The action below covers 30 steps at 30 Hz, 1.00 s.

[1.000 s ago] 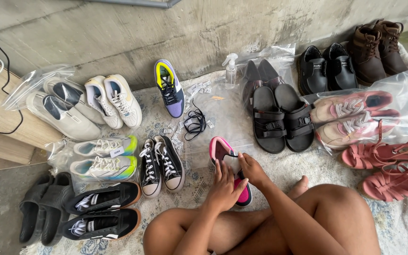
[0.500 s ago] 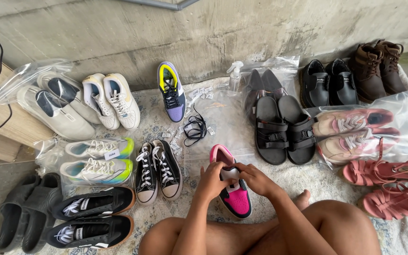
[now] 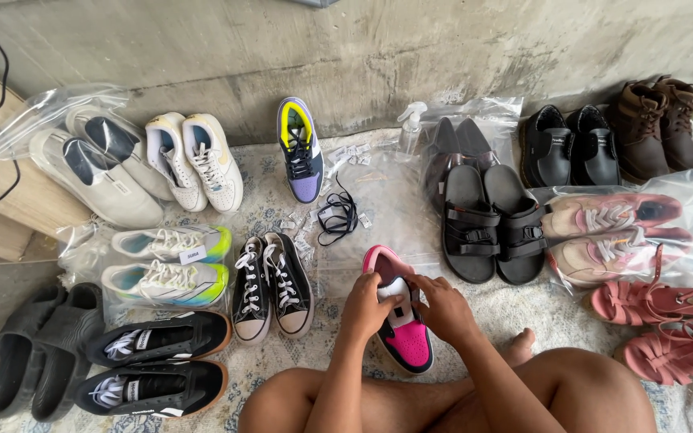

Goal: The person sits on a rug surrounded by shoes and cleans a pair of sneakers. They spray a cleaning solution onto a blue and yellow sneaker, then switch to a pink and white sneaker, removing the laces and wiping the shoe with a cloth. Finally, they re-lace the pink sneaker.

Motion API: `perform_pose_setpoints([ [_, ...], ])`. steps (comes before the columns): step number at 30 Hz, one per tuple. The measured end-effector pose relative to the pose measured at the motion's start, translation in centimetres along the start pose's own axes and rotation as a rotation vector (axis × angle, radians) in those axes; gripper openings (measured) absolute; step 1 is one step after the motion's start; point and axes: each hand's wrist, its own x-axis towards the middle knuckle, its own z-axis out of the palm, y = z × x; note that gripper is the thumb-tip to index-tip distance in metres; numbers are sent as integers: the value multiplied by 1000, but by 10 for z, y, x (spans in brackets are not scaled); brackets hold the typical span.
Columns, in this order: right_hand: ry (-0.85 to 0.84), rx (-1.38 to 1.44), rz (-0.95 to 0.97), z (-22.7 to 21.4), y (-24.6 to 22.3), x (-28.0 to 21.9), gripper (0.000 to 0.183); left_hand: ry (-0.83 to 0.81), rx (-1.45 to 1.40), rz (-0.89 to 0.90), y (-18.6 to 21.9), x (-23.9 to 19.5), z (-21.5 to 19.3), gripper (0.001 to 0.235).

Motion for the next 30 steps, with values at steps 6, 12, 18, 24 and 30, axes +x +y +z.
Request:
perform_pose_setpoints([
  [6,9,-105,22,-3,-14,-7,52,78,55,78,-4,4,7,37],
  [12,-18,-117,36,-3,-19,-3,49,181,47,88,3,-1,12,28],
  [18,9,-164,7,0,-16,-6,39,228,59,68,-5,5,20,31],
  [24,156,-118,-97,27,-8,1,15,179,175,85,-13,3,22,27],
  [30,134,284,-13,37,5,5,23,-49,16,111,9,-9,-15,44],
])
